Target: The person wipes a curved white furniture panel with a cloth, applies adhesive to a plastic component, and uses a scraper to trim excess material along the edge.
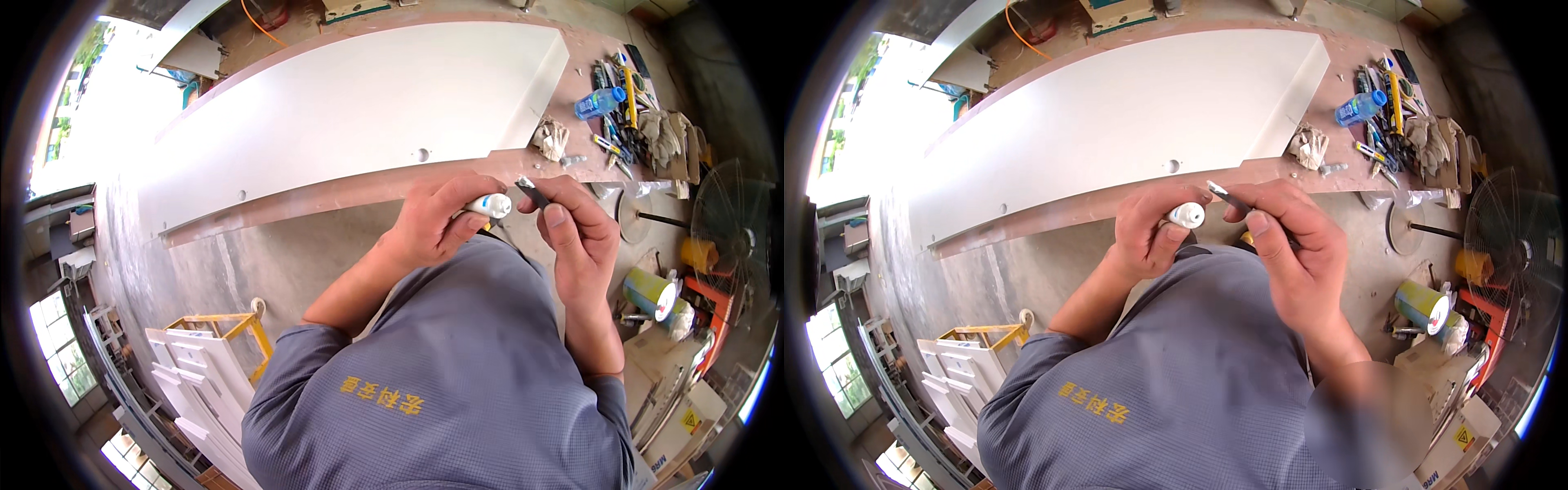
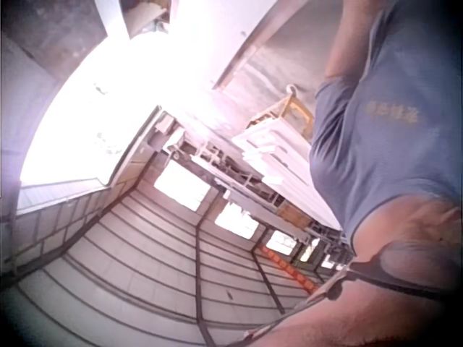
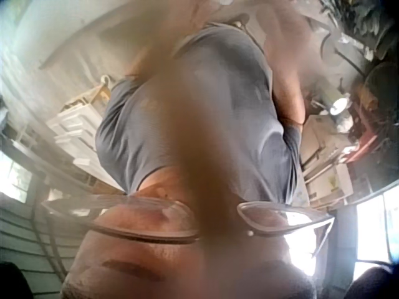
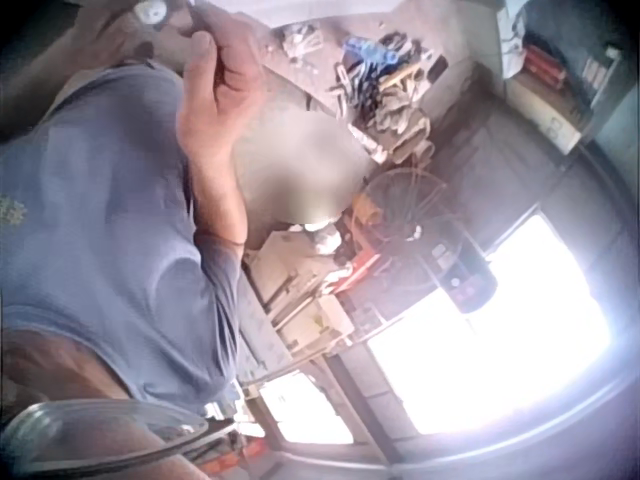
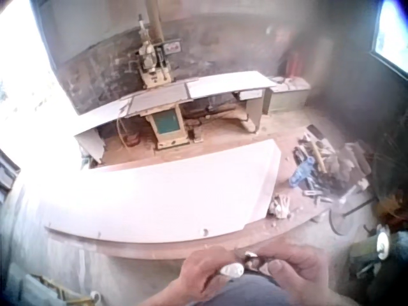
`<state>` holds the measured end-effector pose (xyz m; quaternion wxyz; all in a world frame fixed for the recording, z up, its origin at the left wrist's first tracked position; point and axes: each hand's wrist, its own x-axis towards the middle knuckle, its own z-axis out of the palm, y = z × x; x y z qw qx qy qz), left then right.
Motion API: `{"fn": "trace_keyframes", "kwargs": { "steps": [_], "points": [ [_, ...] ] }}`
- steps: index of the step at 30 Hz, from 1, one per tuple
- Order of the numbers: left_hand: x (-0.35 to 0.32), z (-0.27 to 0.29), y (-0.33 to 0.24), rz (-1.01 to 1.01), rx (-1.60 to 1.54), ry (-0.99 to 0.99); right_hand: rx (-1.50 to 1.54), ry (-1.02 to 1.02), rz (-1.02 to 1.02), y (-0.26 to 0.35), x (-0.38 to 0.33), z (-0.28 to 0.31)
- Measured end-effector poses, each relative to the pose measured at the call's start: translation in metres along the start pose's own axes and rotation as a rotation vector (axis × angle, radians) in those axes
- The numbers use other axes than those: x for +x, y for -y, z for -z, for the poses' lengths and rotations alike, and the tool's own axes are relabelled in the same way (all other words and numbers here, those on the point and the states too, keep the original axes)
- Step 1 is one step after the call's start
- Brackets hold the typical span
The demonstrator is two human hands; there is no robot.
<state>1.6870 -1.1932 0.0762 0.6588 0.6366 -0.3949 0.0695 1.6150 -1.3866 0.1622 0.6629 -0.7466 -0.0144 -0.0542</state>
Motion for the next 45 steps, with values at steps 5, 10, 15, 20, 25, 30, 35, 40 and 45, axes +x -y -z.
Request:
{"fn": "trace_keyframes", "kwargs": {
  "steps": [5, 10, 15, 20, 25, 30, 35, 40, 45],
  "points": [
    [0.012, 0.007, -0.004, -0.102, 0.140, 0.052, -0.244, -0.002, 0.106, 0.015, 0.001, 0.011],
    [0.020, 0.012, -0.009, -0.135, 0.246, 0.114, -0.439, 0.060, 0.070, 0.038, 0.003, 0.032],
    [0.022, 0.011, -0.014, -0.097, 0.280, 0.148, -0.560, 0.176, 0.111, 0.052, 0.013, 0.040],
    [0.022, 0.009, -0.016, -0.098, 0.292, 0.139, -0.553, 0.186, 0.076, 0.055, 0.012, 0.039],
    [0.021, 0.009, -0.013, -0.135, 0.304, 0.125, -0.559, 0.189, 0.118, 0.054, 0.010, 0.039],
    [0.023, 0.008, -0.016, -0.108, 0.288, 0.112, -0.560, 0.210, 0.113, 0.054, 0.010, 0.041],
    [0.018, 0.005, -0.016, -0.082, 0.195, 0.050, -0.164, 0.140, -0.011, 0.035, 0.001, 0.036],
    [0.013, 0.000, -0.018, -0.042, 0.050, 0.004, 0.064, 0.101, 0.072, 0.001, -0.008, 0.021],
    [0.012, -0.004, -0.021, -0.029, -0.013, -0.049, 0.185, 0.088, 0.099, -0.015, -0.012, 0.009]
  ]
}}
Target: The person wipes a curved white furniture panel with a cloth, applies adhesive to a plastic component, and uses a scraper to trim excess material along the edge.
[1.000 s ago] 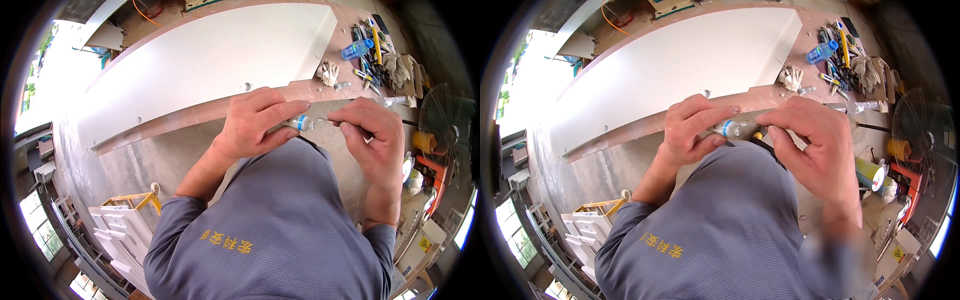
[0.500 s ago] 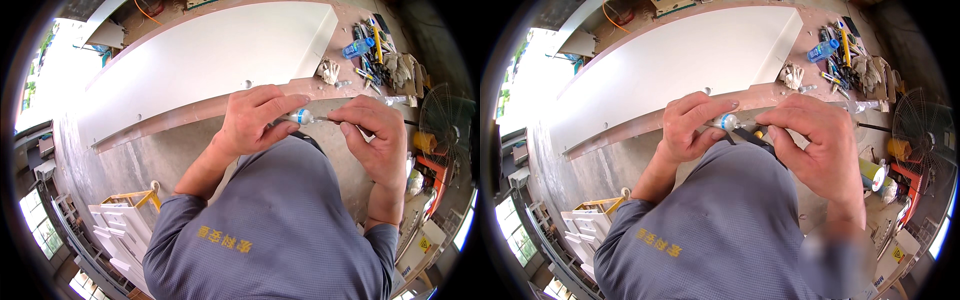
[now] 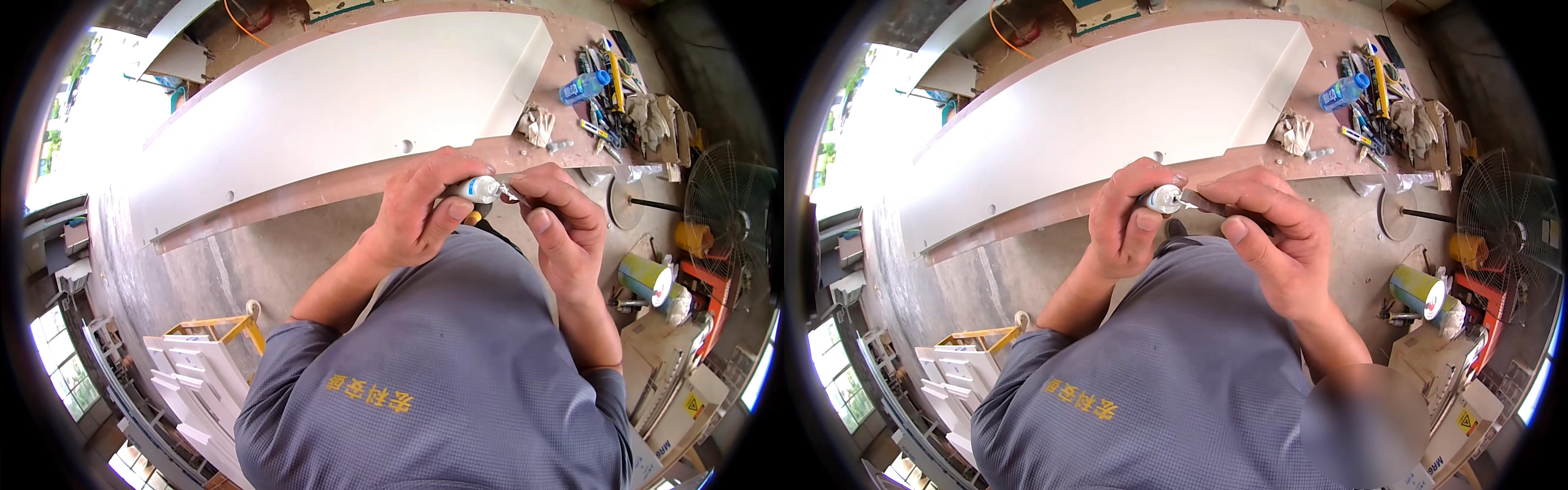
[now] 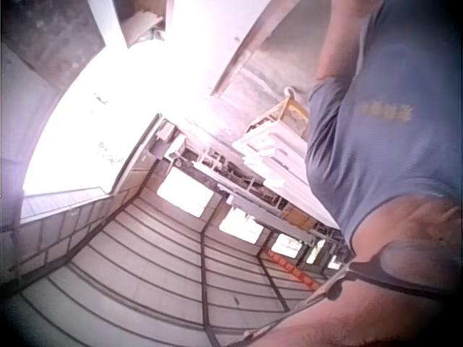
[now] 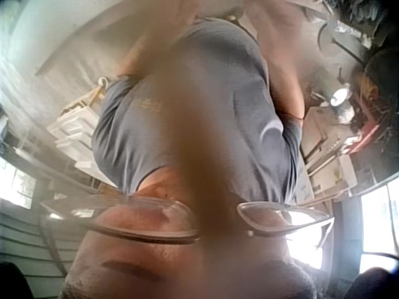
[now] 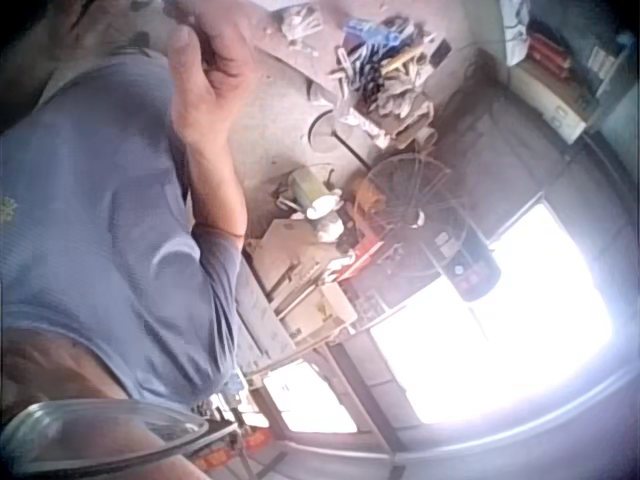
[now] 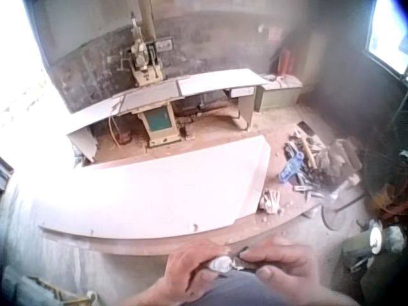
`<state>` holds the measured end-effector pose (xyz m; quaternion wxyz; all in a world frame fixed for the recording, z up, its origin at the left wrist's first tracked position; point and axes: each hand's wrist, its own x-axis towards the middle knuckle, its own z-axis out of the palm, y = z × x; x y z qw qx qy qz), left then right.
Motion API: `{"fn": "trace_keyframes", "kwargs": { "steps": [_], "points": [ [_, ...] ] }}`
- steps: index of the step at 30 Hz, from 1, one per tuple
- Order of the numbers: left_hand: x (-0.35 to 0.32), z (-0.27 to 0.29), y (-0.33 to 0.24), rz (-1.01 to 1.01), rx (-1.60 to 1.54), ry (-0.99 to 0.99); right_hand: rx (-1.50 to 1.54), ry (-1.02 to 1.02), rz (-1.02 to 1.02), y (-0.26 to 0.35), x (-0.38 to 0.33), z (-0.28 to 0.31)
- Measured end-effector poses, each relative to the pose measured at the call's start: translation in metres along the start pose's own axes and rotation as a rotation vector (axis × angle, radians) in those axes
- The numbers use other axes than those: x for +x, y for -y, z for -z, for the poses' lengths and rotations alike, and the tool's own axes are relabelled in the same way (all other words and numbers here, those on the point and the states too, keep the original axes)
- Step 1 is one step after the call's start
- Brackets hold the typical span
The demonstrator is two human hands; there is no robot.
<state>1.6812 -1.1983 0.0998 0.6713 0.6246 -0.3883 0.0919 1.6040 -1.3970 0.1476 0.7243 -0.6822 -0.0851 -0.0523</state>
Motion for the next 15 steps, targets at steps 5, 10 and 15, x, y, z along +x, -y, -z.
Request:
{"fn": "trace_keyframes", "kwargs": {
  "steps": [5, 10, 15],
  "points": [
    [0.001, -0.001, 0.001, 0.004, -0.030, 0.022, -0.022, -0.026, 0.037, -0.001, 0.000, 0.000],
    [-0.001, -0.001, -0.003, 0.036, -0.060, 0.020, -0.114, -0.008, 0.079, 0.002, 0.004, 0.000],
    [0.001, -0.001, -0.002, -0.011, -0.024, 0.013, -0.339, -0.028, 0.139, 0.015, 0.007, 0.004]
  ]
}}
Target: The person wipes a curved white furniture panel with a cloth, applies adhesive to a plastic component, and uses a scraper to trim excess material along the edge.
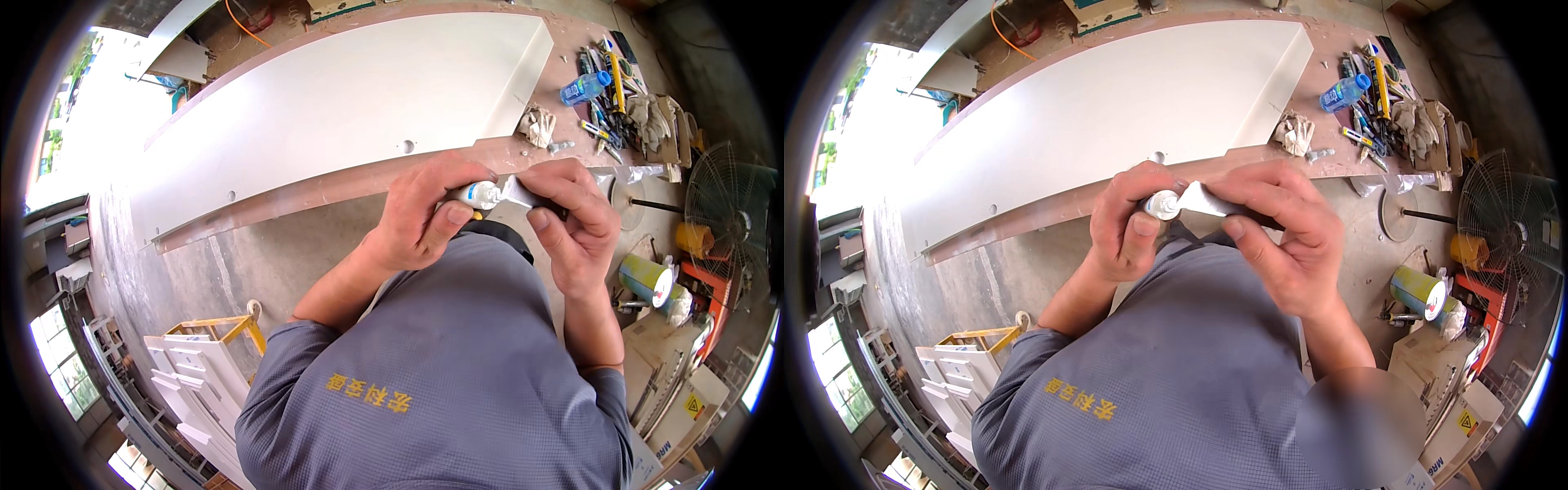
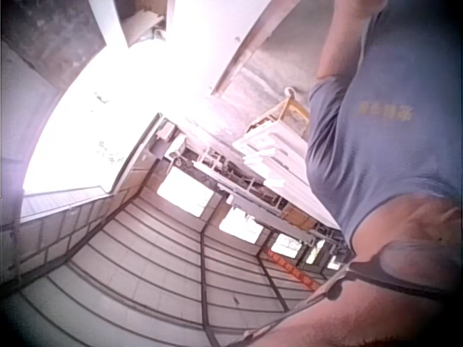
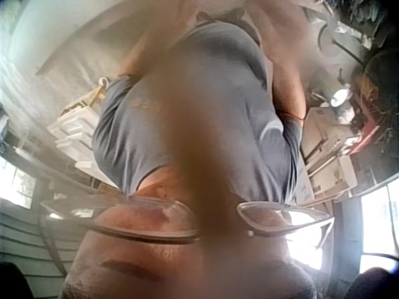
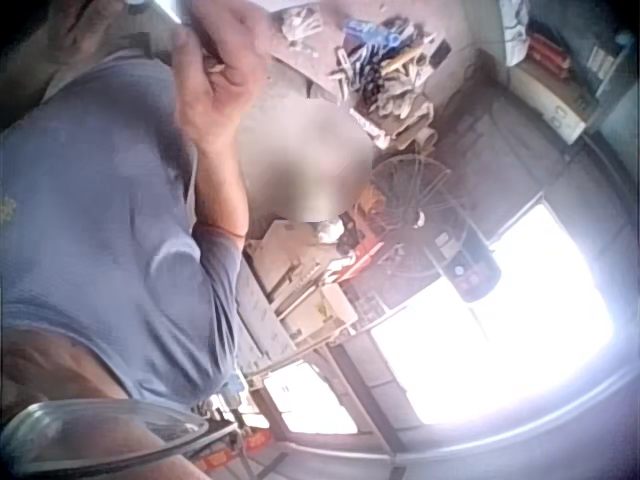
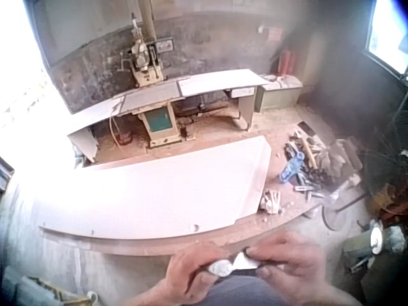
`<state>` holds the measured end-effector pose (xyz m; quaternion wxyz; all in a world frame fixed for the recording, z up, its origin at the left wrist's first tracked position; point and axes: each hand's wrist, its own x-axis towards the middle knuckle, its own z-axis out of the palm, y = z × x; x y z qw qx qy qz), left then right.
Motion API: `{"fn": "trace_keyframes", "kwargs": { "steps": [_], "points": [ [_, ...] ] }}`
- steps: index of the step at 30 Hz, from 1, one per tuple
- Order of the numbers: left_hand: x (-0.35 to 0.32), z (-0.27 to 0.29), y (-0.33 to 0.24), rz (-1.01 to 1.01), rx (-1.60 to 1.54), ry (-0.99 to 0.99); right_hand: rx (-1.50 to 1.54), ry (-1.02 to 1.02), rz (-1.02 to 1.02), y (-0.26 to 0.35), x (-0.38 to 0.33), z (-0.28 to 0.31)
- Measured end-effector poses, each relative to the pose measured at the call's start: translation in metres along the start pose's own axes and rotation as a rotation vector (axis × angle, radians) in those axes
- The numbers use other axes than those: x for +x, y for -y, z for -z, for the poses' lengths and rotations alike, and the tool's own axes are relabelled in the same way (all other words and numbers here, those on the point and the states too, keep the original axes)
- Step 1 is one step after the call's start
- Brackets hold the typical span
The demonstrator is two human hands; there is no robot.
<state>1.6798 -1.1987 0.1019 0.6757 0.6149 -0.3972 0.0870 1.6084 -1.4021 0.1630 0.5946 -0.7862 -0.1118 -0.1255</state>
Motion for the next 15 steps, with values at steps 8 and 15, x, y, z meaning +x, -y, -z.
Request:
{"fn": "trace_keyframes", "kwargs": {
  "steps": [8, 15],
  "points": [
    [0.003, 0.000, -0.003, 0.110, 0.007, 0.001, 0.625, -0.052, -0.412, 0.003, -0.005, -0.009],
    [0.002, -0.007, 0.002, 0.122, 0.017, -0.060, 0.526, -0.063, -0.354, 0.004, -0.005, -0.015]
  ]
}}
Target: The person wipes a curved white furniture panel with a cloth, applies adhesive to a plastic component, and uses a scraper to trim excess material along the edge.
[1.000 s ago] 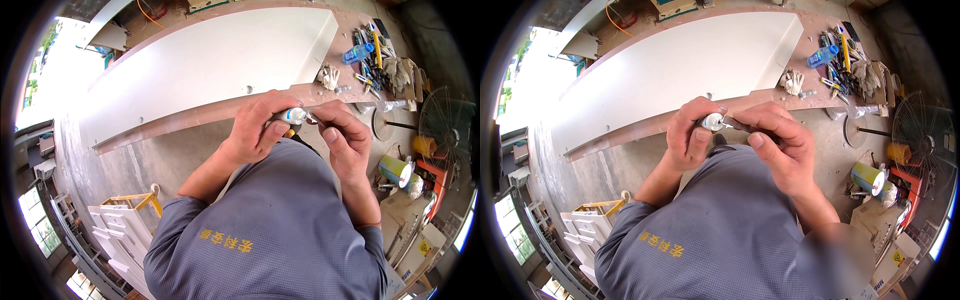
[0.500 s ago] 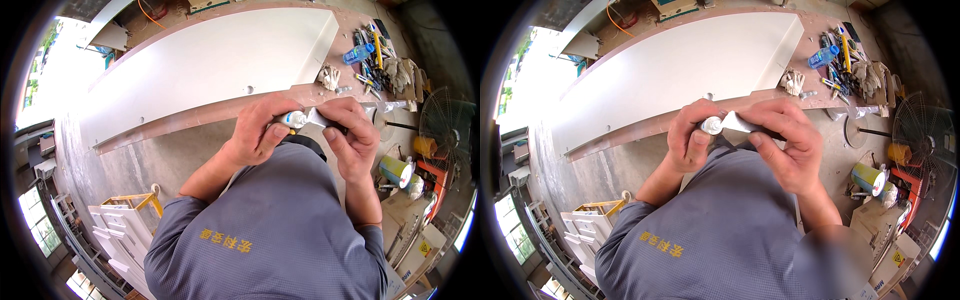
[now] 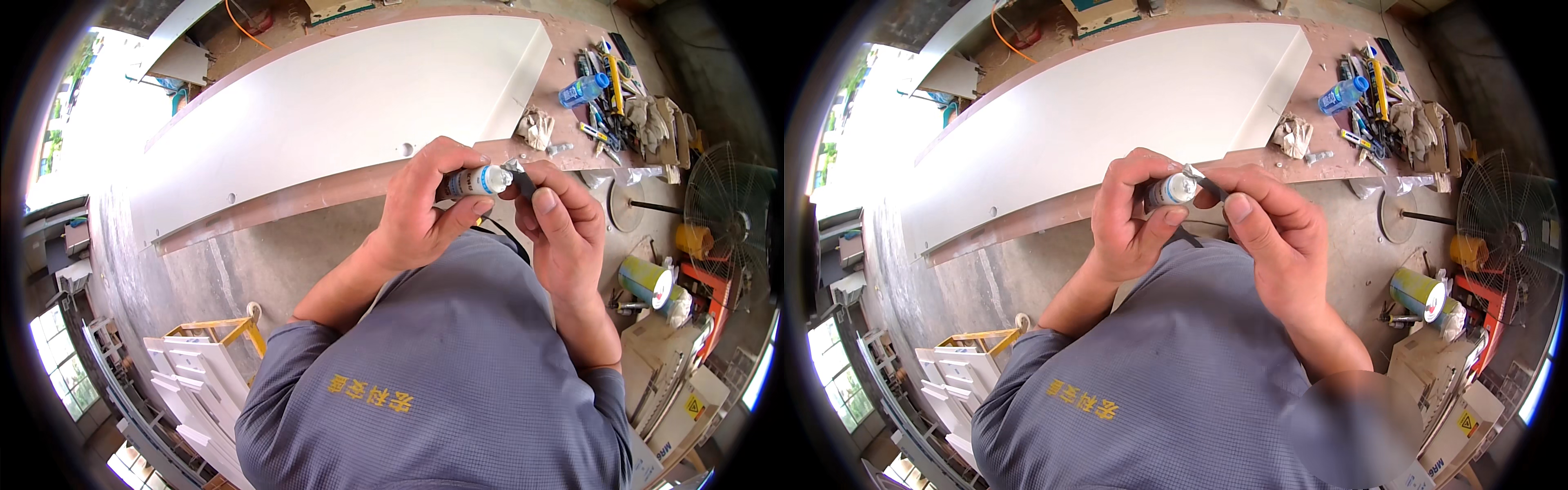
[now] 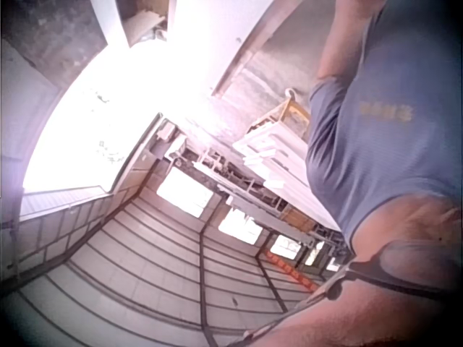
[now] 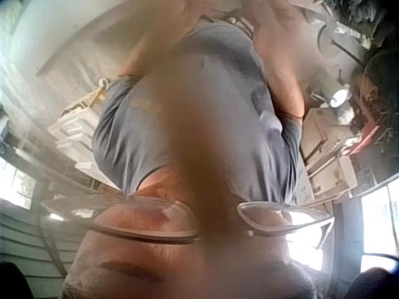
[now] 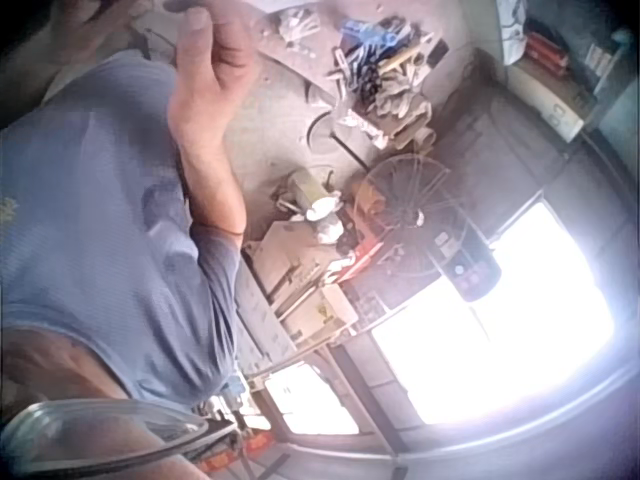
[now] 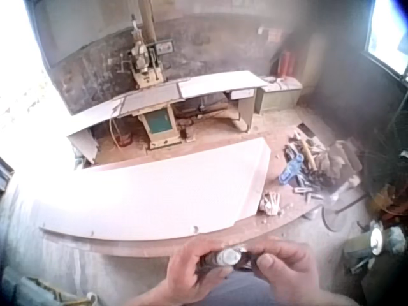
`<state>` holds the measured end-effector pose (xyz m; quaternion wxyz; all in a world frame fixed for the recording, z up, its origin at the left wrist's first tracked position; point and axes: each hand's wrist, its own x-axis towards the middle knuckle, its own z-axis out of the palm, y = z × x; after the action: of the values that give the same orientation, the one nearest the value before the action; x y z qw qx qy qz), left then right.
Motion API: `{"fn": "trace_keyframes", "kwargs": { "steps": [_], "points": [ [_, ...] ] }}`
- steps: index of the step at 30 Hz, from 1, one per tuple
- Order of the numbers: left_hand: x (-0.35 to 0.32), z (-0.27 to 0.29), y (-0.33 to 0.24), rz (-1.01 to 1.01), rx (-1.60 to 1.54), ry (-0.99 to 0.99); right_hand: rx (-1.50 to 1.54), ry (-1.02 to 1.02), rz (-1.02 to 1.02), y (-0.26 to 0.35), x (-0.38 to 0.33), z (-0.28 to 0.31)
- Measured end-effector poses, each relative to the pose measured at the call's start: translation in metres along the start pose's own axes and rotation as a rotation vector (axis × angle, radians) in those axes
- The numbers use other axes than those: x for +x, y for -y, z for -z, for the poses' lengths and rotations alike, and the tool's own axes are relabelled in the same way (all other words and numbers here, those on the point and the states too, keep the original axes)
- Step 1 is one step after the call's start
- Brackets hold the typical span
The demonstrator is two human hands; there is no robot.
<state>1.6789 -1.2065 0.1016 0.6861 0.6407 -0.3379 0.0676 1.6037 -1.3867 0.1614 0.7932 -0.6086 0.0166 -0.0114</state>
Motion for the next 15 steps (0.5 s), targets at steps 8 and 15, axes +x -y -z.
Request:
{"fn": "trace_keyframes", "kwargs": {
  "steps": [8, 15],
  "points": [
    [-0.0041, -0.0047, 0.0025, 0.023, -0.074, -0.025, -0.096, 0.007, 0.115, -0.0012, 0.0016, -0.0053],
    [-0.0053, -0.0042, 0.0054, -0.013, -0.040, -0.019, -0.121, -0.003, 0.169, -0.0058, -0.0003, -0.0032]
  ]
}}
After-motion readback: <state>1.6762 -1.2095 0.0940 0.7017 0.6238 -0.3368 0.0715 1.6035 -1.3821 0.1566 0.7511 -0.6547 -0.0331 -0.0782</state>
